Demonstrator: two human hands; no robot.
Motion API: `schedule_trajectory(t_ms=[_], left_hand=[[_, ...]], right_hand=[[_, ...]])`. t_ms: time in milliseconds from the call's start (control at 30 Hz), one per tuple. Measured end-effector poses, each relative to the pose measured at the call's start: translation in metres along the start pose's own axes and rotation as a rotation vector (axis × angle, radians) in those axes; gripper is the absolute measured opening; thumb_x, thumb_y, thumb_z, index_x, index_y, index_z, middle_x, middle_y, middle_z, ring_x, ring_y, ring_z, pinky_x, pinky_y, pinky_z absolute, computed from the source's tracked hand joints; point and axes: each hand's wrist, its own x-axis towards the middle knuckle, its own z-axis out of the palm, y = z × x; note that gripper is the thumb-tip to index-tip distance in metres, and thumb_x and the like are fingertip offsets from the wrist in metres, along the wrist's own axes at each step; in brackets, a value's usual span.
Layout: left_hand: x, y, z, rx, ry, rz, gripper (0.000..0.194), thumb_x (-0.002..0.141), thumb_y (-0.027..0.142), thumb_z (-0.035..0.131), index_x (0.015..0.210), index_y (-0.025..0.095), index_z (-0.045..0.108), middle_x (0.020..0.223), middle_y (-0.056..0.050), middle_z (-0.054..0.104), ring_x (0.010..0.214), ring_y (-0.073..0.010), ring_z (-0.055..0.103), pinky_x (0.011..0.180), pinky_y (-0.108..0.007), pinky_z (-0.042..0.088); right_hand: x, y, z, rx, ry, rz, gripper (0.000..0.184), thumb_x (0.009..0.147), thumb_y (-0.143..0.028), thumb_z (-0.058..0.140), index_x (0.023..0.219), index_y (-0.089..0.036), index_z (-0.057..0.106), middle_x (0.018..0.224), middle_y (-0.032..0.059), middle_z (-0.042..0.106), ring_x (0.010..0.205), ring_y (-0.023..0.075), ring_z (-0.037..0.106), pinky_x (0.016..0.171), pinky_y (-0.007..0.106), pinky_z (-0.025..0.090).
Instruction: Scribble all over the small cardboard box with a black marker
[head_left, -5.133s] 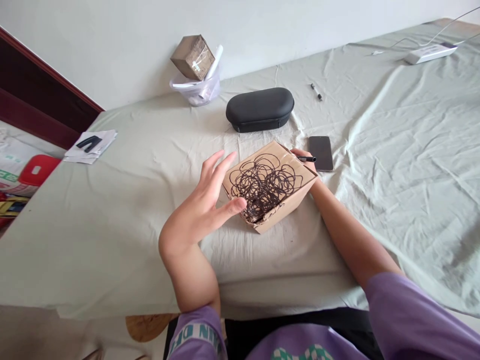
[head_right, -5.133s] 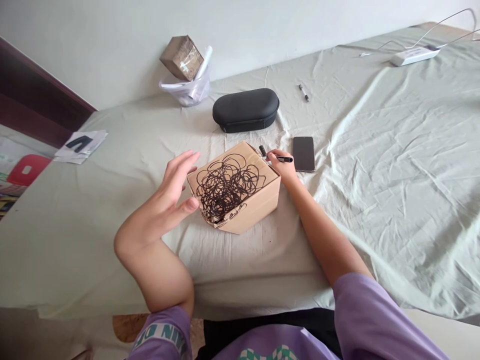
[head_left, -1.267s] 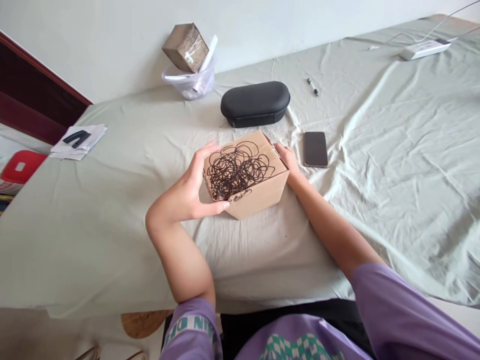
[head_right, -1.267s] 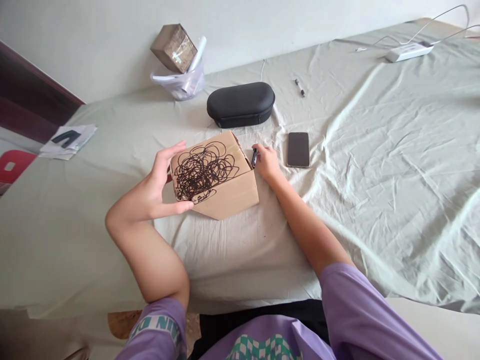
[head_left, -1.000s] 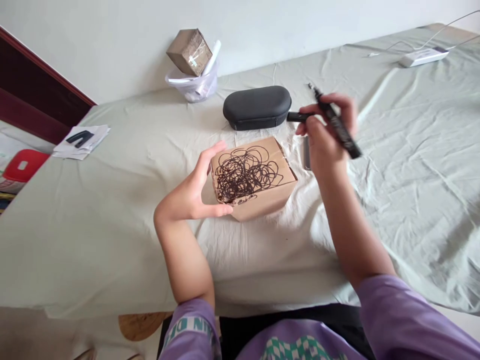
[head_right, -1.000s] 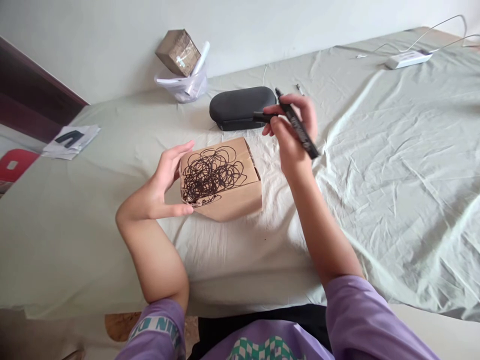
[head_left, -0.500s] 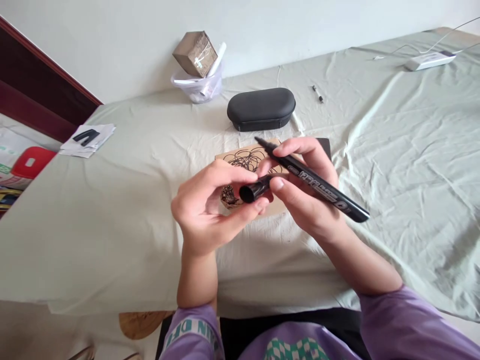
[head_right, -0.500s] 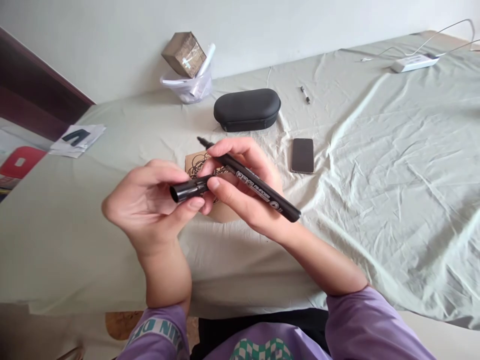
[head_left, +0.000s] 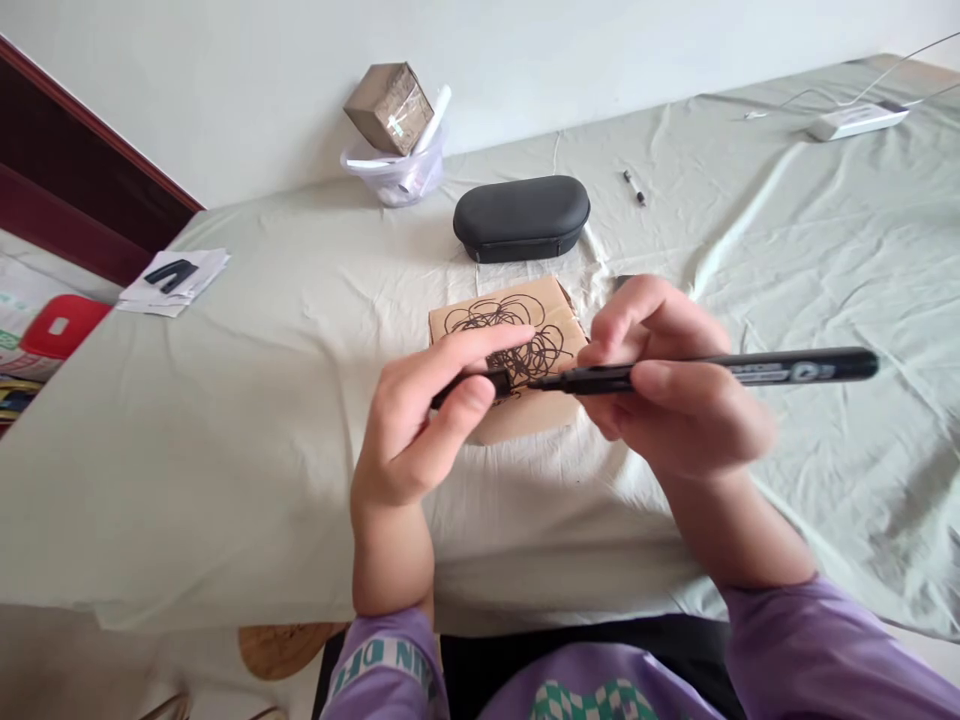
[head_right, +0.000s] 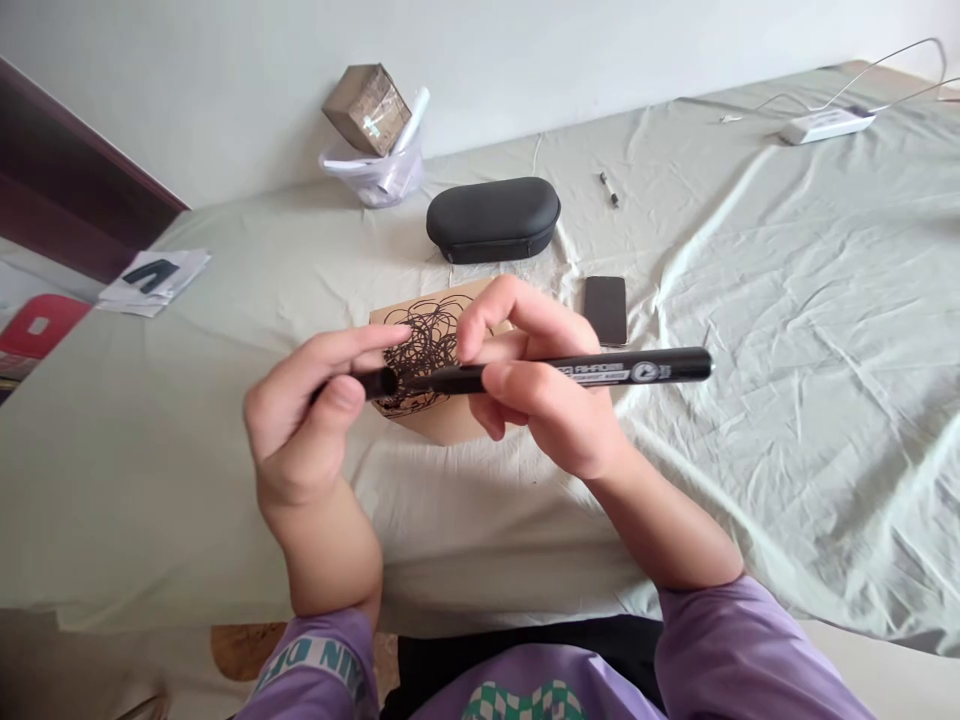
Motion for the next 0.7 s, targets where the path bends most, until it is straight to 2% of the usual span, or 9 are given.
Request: schedule_trajectory(t_ms=[67, 200, 300, 433, 500, 567, 633, 700], left_hand=[[0.0, -0.002, 0.006, -0.1, -0.046, -0.017, 0.034, 0.114, 0.034, 0.06, 0.146, 0.025, 0.068, 0.071, 0.001, 0.055, 0.057, -0.0121, 0.05, 0.051, -0.029, 0.04], [0.002, -0.005, 0.019, -0.191, -0.004, 0.007, 0.027, 0.112, 0.037, 0.063, 0.137, 0.029, 0.063, 0.066, 0.004, 0.047, 0.049, -0.0102, 0.041, 0.046, -0.026, 0.033], [0.001, -0.006, 0.027, -0.218, -0.011, -0.025, 0.023, 0.114, 0.036, 0.059, 0.135, 0.028, 0.059, 0.07, 0.004, 0.05, 0.052, -0.0101, 0.048, 0.05, -0.026, 0.038], [0.001, -0.008, 0.034, -0.174, -0.068, 0.006, 0.026, 0.115, 0.03, 0.051, 0.141, 0.03, 0.054, 0.083, 0.003, 0.059, 0.067, -0.0126, 0.063, 0.059, -0.028, 0.053], [0.002, -0.009, 0.032, -0.013, -0.041, 0.032, 0.033, 0.112, 0.038, 0.057, 0.144, 0.031, 0.054, 0.097, -0.002, 0.062, 0.084, -0.0176, 0.067, 0.071, -0.036, 0.06], [0.002, -0.012, 0.022, 0.177, 0.017, 0.061, 0.049, 0.106, 0.054, 0.064, 0.148, 0.031, 0.054, 0.121, -0.008, 0.063, 0.112, -0.0263, 0.067, 0.098, -0.049, 0.061], [0.0, -0.021, 0.002, 0.298, 0.062, 0.052, 0.069, 0.101, 0.074, 0.064, 0.155, 0.033, 0.049, 0.149, -0.011, 0.056, 0.145, -0.0361, 0.055, 0.127, -0.063, 0.043], [-0.005, -0.037, -0.024, 0.326, 0.039, -0.019, 0.094, 0.09, 0.09, 0.066, 0.163, 0.037, 0.039, 0.168, -0.012, 0.044, 0.164, -0.0427, 0.038, 0.137, -0.069, 0.029]], right_hand=[[-0.001, 0.001, 0.001, 0.023, -0.031, 0.059, 0.01, 0.092, -0.026, 0.078, 0.094, -0.024, 0.068, 0.057, -0.007, 0.058, 0.042, 0.0123, 0.051, 0.04, 0.026, 0.031], [-0.001, 0.007, 0.003, 0.089, -0.114, 0.091, 0.008, 0.096, -0.024, 0.073, 0.097, -0.022, 0.065, 0.059, -0.0061, 0.059, 0.044, 0.0115, 0.05, 0.04, 0.024, 0.03], [-0.002, 0.016, 0.005, 0.06, -0.129, 0.07, 0.009, 0.1, -0.026, 0.071, 0.099, -0.022, 0.063, 0.062, -0.0058, 0.061, 0.047, 0.0107, 0.05, 0.042, 0.022, 0.031], [-0.007, 0.022, 0.009, -0.013, -0.043, 0.044, 0.015, 0.104, -0.032, 0.067, 0.094, -0.025, 0.058, 0.063, -0.0073, 0.056, 0.046, 0.0097, 0.046, 0.042, 0.021, 0.03], [-0.008, 0.019, 0.009, -0.07, -0.051, 0.039, 0.013, 0.106, -0.03, 0.065, 0.097, -0.025, 0.059, 0.063, -0.0073, 0.056, 0.046, 0.0097, 0.045, 0.042, 0.022, 0.027], [-0.003, 0.012, 0.005, -0.14, -0.017, 0.003, 0.012, 0.106, -0.029, 0.066, 0.097, -0.026, 0.059, 0.062, -0.0079, 0.054, 0.045, 0.0097, 0.04, 0.042, 0.024, 0.024], [0.008, 0.006, -0.007, -0.207, 0.108, -0.096, 0.016, 0.105, -0.028, 0.068, 0.094, -0.026, 0.057, 0.057, -0.0098, 0.046, 0.043, 0.01, 0.03, 0.043, 0.027, 0.019], [0.023, 0.007, -0.029, -0.335, 0.266, -0.218, 0.018, 0.102, -0.024, 0.068, 0.092, -0.028, 0.053, 0.055, -0.0112, 0.04, 0.045, 0.0118, 0.024, 0.046, 0.03, 0.016]])
